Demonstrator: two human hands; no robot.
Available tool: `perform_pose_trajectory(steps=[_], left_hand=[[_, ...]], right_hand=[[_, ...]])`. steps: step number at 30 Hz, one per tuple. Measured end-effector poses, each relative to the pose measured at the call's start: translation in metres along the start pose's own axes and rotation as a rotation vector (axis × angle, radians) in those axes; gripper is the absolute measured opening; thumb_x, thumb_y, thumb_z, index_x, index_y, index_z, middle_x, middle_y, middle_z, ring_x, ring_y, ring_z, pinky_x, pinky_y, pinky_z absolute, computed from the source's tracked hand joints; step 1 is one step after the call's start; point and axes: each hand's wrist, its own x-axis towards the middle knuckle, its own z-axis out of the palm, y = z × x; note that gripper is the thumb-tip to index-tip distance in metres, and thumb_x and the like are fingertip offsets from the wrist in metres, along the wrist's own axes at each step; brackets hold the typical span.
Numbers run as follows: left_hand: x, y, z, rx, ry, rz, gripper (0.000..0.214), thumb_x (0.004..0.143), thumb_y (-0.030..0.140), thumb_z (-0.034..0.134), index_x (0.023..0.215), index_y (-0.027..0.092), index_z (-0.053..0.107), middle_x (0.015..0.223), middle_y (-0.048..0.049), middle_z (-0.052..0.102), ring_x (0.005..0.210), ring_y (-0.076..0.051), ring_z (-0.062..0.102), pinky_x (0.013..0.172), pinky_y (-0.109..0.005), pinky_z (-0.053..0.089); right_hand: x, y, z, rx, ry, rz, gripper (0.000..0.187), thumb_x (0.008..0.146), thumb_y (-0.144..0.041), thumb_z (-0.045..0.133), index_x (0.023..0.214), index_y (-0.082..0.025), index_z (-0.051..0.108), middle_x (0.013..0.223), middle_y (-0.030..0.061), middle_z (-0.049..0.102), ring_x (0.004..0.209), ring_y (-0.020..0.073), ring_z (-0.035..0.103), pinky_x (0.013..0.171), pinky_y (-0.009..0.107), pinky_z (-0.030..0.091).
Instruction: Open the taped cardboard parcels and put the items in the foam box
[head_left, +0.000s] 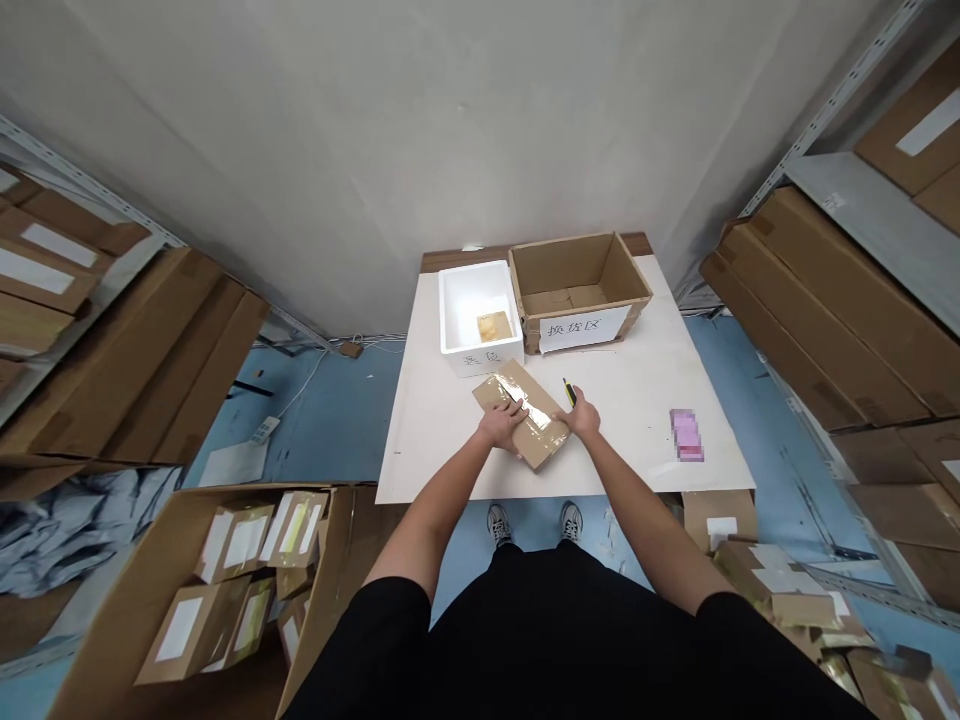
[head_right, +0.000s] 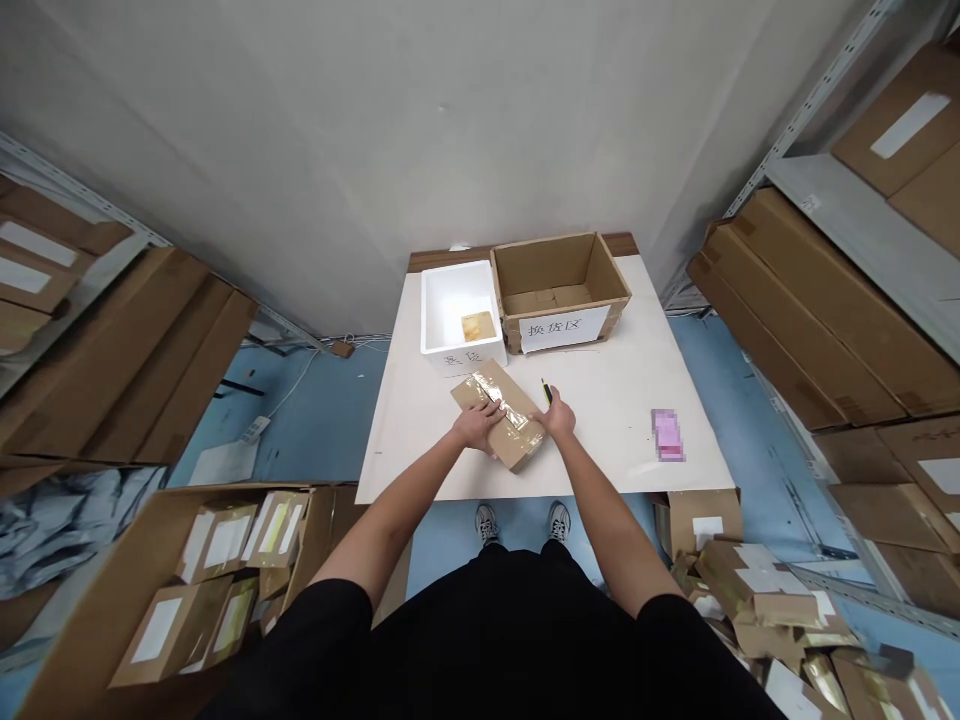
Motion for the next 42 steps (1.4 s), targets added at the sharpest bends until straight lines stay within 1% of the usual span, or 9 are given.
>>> perform_pose_trajectory(steps=[2,4,8,11,14,17,22,30,42], left_hand=[[0.010,0.033,0.010,0.015,0.034,-0.127,0.137,0.065,0.090,0.074,0.174,0.023,0.023,0.181,-0.0173,0.012,0.161,-0.050,0.019,0.126,-0.061,0.026],[0.022,0.070,0.021,0.027,0.072,-0.263,0.138,0.073,0.095,0.062,0.174,0.011,0.018,0.179,-0.0258,0.011,0.160,-0.054,0.019,0.126,-0.062,0.024],[0.032,0.114,0.036,0.007,0.085,-0.401,0.136,0.080,0.097,0.046,0.173,0.004,0.012,0.177,-0.0317,0.011,0.158,-0.058,0.020,0.125,-0.064,0.022],[0.030,0.116,0.035,-0.011,0.101,-0.421,0.132,0.081,0.098,0.041,0.174,0.009,0.011,0.178,-0.0275,0.009,0.159,-0.056,0.020,0.125,-0.063,0.024],[0.029,0.114,0.031,0.000,0.091,-0.449,0.131,0.082,0.097,0.040,0.174,0.008,0.011,0.179,-0.0262,0.008,0.159,-0.054,0.021,0.126,-0.060,0.024],[0.032,0.120,0.030,-0.004,0.096,-0.481,0.131,0.083,0.097,0.039,0.174,0.006,0.012,0.179,-0.0267,0.010,0.158,-0.054,0.022,0.126,-0.059,0.024],[0.038,0.132,0.034,-0.014,0.125,-0.538,0.131,0.083,0.097,0.041,0.173,0.005,0.014,0.178,-0.0283,0.010,0.158,-0.054,0.024,0.126,-0.059,0.025],[0.041,0.129,0.035,-0.030,0.117,-0.541,0.133,0.081,0.097,0.044,0.174,0.007,0.012,0.178,-0.0286,0.010,0.158,-0.054,0.023,0.125,-0.060,0.026],[0.042,0.129,0.035,0.003,0.099,-0.538,0.133,0.082,0.099,0.038,0.173,0.005,0.012,0.178,-0.0287,0.009,0.157,-0.053,0.025,0.125,-0.059,0.027]], right_hand=[[0.024,-0.005,-0.022,-0.023,0.019,-0.044,0.101,0.075,-0.036,0.095,0.160,-0.019,0.043,0.122,0.0159,0.074,0.112,0.0323,0.066,0.090,0.035,0.048],[0.038,-0.002,-0.039,0.050,0.041,-0.080,0.091,0.084,-0.037,0.088,0.160,-0.016,0.042,0.118,0.0150,0.074,0.105,0.0283,0.065,0.086,0.033,0.048],[0.031,0.030,-0.049,0.443,0.036,-0.033,0.067,0.105,-0.047,0.054,0.164,-0.019,0.036,0.094,0.0036,0.071,0.065,0.0156,0.061,0.063,0.027,0.049],[0.005,0.071,-0.044,0.661,-0.063,-0.047,0.066,0.102,-0.053,0.051,0.162,-0.027,0.038,0.079,-0.0052,0.065,0.045,0.0110,0.050,0.048,0.024,0.045],[-0.020,0.107,-0.036,0.774,-0.126,-0.044,0.069,0.094,-0.058,0.059,0.155,-0.027,0.047,0.073,-0.0074,0.062,0.040,0.0106,0.050,0.043,0.024,0.045],[-0.032,0.126,-0.033,0.811,-0.164,-0.031,0.067,0.092,-0.057,0.063,0.151,-0.027,0.051,0.069,-0.0085,0.060,0.039,0.0103,0.050,0.042,0.023,0.046],[-0.026,0.127,-0.035,0.802,-0.215,-0.043,0.056,0.094,-0.046,0.065,0.147,-0.028,0.055,0.066,-0.0094,0.059,0.038,0.0091,0.049,0.041,0.022,0.044],[-0.019,0.119,-0.041,0.814,-0.278,-0.056,0.051,0.096,-0.035,0.062,0.146,-0.025,0.055,0.063,-0.0104,0.057,0.037,0.0095,0.048,0.039,0.021,0.042],[-0.041,0.134,-0.063,0.693,-0.397,-0.101,0.044,0.093,-0.031,0.065,0.137,-0.028,0.060,0.062,-0.0109,0.056,0.037,0.0092,0.047,0.041,0.019,0.042]])
